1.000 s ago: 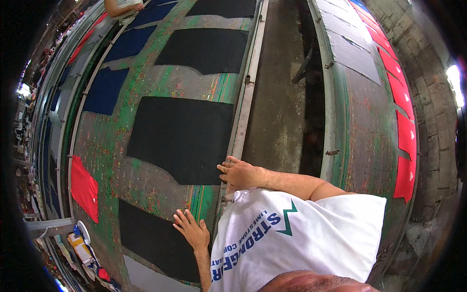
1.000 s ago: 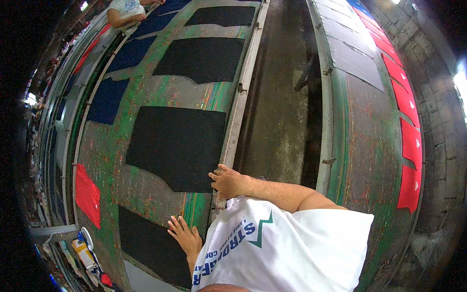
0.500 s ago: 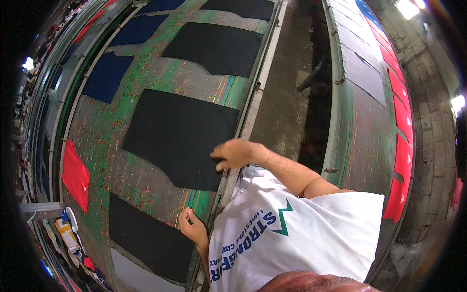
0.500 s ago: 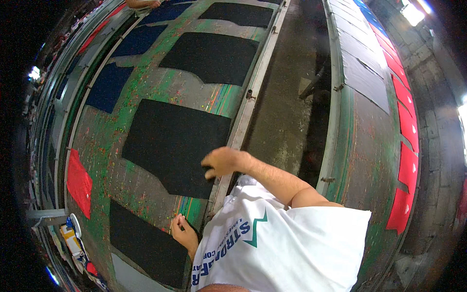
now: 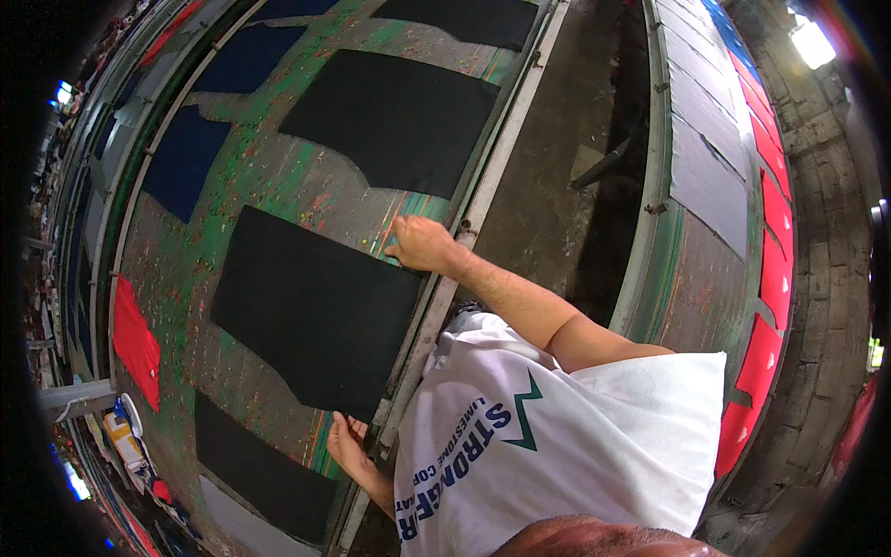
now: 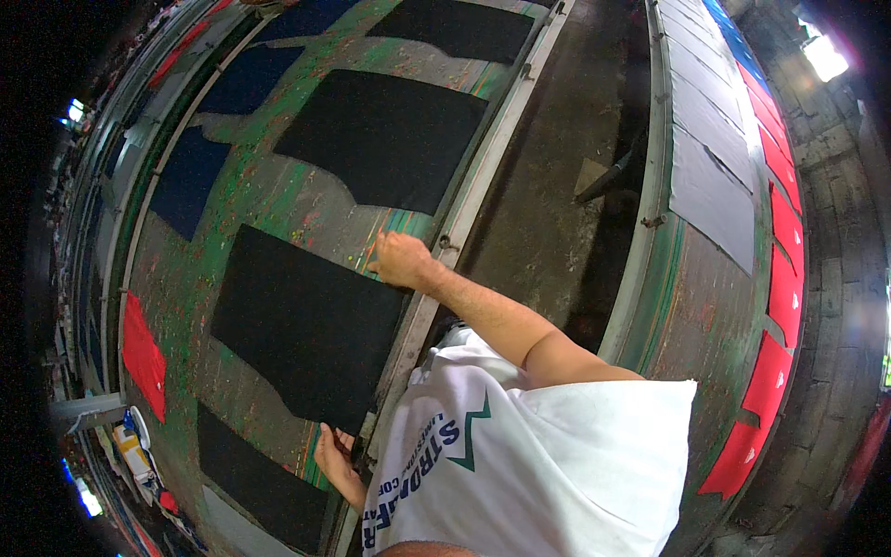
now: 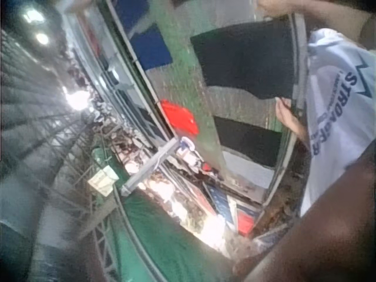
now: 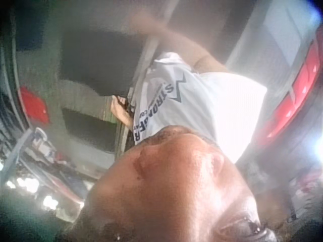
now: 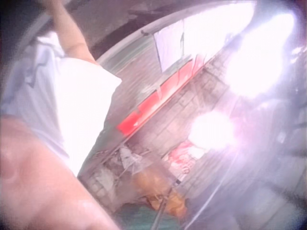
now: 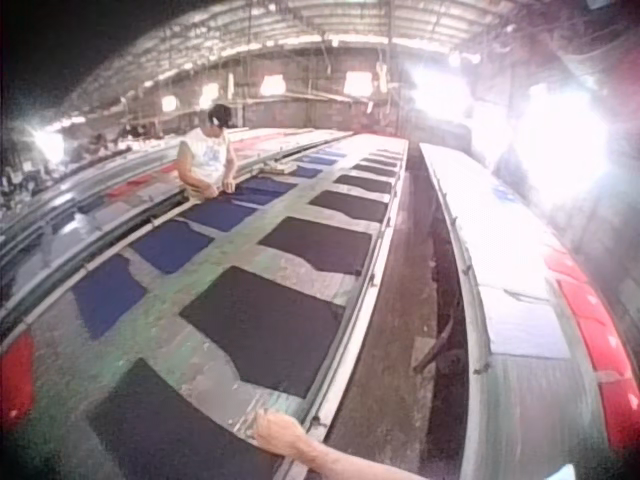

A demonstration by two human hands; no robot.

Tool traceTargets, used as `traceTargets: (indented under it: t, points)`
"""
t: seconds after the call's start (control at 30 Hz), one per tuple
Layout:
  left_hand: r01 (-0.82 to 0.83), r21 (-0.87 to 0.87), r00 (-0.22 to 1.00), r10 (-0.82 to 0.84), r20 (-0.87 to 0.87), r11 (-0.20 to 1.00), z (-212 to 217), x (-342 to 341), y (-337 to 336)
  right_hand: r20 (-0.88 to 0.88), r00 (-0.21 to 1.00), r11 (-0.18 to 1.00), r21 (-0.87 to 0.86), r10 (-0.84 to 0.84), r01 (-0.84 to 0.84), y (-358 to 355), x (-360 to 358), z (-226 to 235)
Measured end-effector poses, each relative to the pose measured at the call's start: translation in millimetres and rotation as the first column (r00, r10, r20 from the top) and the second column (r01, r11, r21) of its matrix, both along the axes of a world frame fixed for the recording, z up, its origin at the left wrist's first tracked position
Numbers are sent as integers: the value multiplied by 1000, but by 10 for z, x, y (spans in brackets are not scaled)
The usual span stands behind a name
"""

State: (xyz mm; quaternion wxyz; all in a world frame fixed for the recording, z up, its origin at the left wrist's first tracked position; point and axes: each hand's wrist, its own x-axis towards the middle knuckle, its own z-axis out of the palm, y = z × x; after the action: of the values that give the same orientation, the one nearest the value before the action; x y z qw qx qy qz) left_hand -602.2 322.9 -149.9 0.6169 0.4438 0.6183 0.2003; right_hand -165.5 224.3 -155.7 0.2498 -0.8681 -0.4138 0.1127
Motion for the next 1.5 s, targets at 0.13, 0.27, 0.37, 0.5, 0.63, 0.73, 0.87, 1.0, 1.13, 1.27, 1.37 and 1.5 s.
traceTargets:
  t: [0.13, 0.27, 0.37, 0.5, 0.63, 0.73, 0.87, 1.0, 1.13, 1.27, 1.37, 1.5]
  points:
    - [74, 44, 988, -67, -141, 996, -53, -3, 40, -85, 987, 989, -55, 133, -138, 55, -75, -41]
    - [153, 113, 964, -123, -236, 982, -53, 36, 10, -101, 978, 969, -154, 181, -195, 112, -144, -4]
    - [59, 149, 990, -38, -139, 987, -15, 73, -25, -80, 974, 969, -113, 211, -219, 118, -191, 58]
    - [33, 187, 997, -21, -68, 982, 58, 96, -52, -120, 949, 942, -137, 293, -308, 121, -138, 90]
    - [-29, 157, 999, 35, -35, 987, 83, 81, -142, -145, 944, 927, -193, 296, -321, 176, -66, 27]
    - [37, 126, 999, -34, -26, 991, 100, 92, -142, -34, 949, 946, -79, 312, -314, 184, -103, -26]
    - [92, 145, 993, -81, -81, 985, 94, 89, -142, -66, 932, 933, 82, 356, -351, 216, -142, -34]
    - [193, 143, 981, -186, -61, 971, 98, 56, -94, -347, 899, 956, 213, 268, -203, 219, -168, 20]
    - [261, 124, 964, -253, -77, 957, 133, 94, 19, -455, 819, 937, 187, 348, -294, 161, -70, 37]
    - [322, 204, 933, -273, -233, 925, 86, 220, 112, -526, 730, 896, 176, 435, -407, 148, -1, -37]
    - [283, 293, 957, -248, -151, 913, 7, 322, 116, -636, 679, 920, 139, 367, -367, 179, 40, -47]
    - [204, 374, 974, -227, 16, 905, 105, 321, 56, -629, 681, 917, 143, 375, -372, 149, 76, 93]
